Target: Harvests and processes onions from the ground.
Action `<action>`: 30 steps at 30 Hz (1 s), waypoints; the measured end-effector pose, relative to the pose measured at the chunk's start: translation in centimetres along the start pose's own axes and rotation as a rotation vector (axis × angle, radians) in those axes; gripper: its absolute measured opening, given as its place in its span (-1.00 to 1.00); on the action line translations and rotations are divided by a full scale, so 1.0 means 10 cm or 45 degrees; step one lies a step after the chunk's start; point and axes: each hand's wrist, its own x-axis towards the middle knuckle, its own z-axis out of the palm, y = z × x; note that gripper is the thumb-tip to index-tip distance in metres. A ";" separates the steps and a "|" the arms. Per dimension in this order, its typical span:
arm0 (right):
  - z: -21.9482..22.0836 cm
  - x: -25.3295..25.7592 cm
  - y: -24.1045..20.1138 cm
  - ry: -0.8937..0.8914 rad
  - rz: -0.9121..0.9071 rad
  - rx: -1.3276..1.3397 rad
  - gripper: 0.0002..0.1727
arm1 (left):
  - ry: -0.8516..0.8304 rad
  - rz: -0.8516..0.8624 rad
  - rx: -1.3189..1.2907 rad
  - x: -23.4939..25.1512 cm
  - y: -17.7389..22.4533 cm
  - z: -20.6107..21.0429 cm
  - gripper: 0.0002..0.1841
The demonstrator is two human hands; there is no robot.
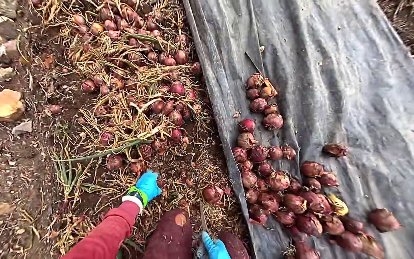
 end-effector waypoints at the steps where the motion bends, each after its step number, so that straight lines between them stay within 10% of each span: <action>1: -0.02 0.03 -0.07 0.034 -0.073 0.081 -0.31 | 0.043 0.054 -0.030 -0.16 0.19 -0.08 -0.21; 11: 0.05 -0.50 -0.38 0.019 -0.773 -0.282 -0.09 | -0.113 0.841 0.218 -2.11 1.08 -0.56 -0.51; 15: -0.16 -0.92 -0.05 -0.177 -0.801 -0.397 -0.03 | -0.018 0.842 0.447 -2.34 0.87 -0.48 -0.74; 22: -0.27 -0.92 0.54 -0.173 -0.825 -0.346 0.03 | -0.026 0.793 0.317 -3.02 1.34 -0.21 -0.55; 26: -0.40 -1.03 0.31 -0.065 -0.921 -0.268 0.04 | -0.111 0.848 0.429 -3.03 1.77 -0.28 -0.55; 30: -0.69 -0.87 -0.19 0.319 -1.144 0.266 -0.13 | 0.118 0.439 0.079 -2.03 1.57 -0.62 -0.56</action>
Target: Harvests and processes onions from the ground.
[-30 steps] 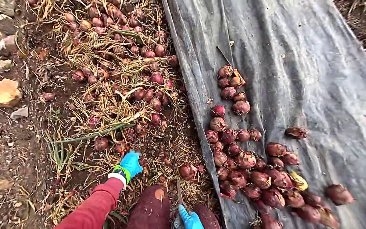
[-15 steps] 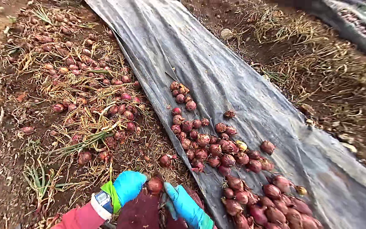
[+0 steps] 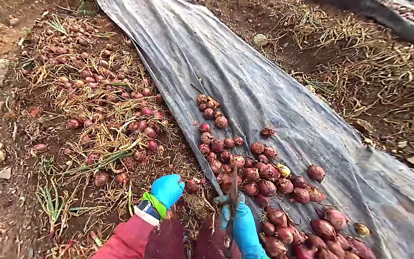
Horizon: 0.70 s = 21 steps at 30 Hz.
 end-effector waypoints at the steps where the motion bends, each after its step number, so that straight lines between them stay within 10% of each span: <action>1: 0.01 0.20 -0.01 0.113 0.019 -0.182 -0.26 | 0.009 -0.056 -0.041 0.17 -0.28 0.07 -0.54; 3: 0.18 0.68 0.10 0.134 0.249 -0.976 -0.30 | -0.087 -0.026 -0.076 0.34 -0.71 0.26 -0.49; 5: 0.51 1.11 0.45 -0.066 0.379 -1.591 0.09 | -0.109 -0.072 -0.164 0.43 -0.99 0.36 -0.49; 8: 0.86 1.60 1.08 -0.276 0.400 -1.893 0.34 | 0.080 -0.251 -0.227 0.82 -1.32 0.15 -0.68; 11: 1.03 1.86 1.22 -0.356 0.437 -1.943 0.15 | 0.110 -0.299 0.009 1.43 -1.56 -0.06 -0.65; 17: 0.71 1.98 0.33 0.002 0.487 -1.476 0.15 | -0.083 -0.142 0.502 2.43 -1.96 -0.08 -0.07; 20: 0.20 1.97 0.13 0.528 0.388 -0.589 -0.41 | 0.046 -0.258 0.358 2.12 -1.72 -0.37 -0.40; 21: 0.06 1.90 0.18 0.617 0.394 -0.237 -0.55 | -0.279 -0.323 0.314 1.93 -1.54 -0.77 -0.46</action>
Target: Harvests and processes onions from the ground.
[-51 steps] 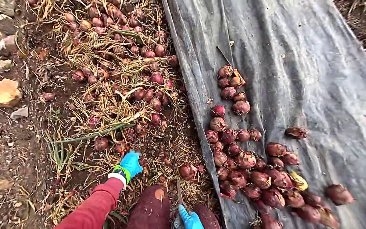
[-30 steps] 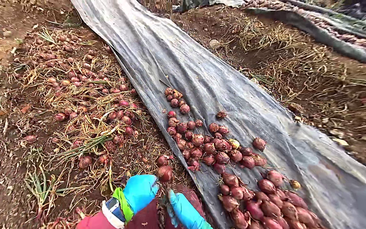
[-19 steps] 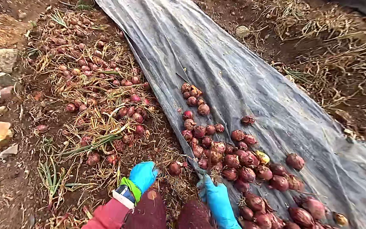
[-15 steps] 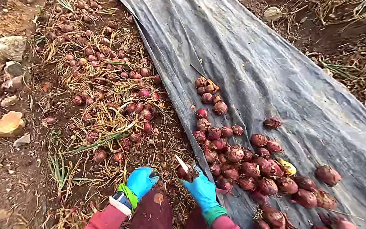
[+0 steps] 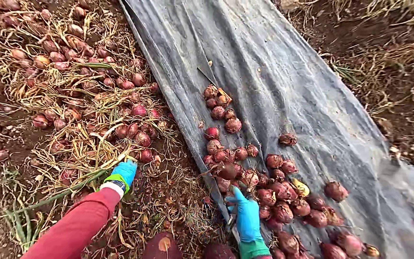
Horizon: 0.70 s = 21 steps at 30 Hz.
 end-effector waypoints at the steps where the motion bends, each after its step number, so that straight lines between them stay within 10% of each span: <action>1: -0.10 -0.02 0.14 -0.023 0.107 0.275 -0.60 | -0.167 0.000 0.017 -0.13 0.01 -0.22 -0.49; 5: -0.07 -0.57 0.63 -0.326 0.412 0.271 -0.53 | 0.039 0.177 0.006 0.08 0.04 0.04 -0.30; 10: 0.19 -1.39 0.55 -1.039 0.256 0.169 -0.67 | 0.018 0.605 -0.489 -1.23 0.54 0.19 -0.16; 15: -0.07 -1.66 0.28 -0.995 -0.427 0.212 -0.05 | -0.293 0.692 -0.799 -2.02 0.74 0.52 -0.23; 21: -0.50 -1.78 0.40 -0.941 -0.344 -0.018 0.01 | 0.312 0.305 -0.277 -2.65 0.87 0.33 -0.09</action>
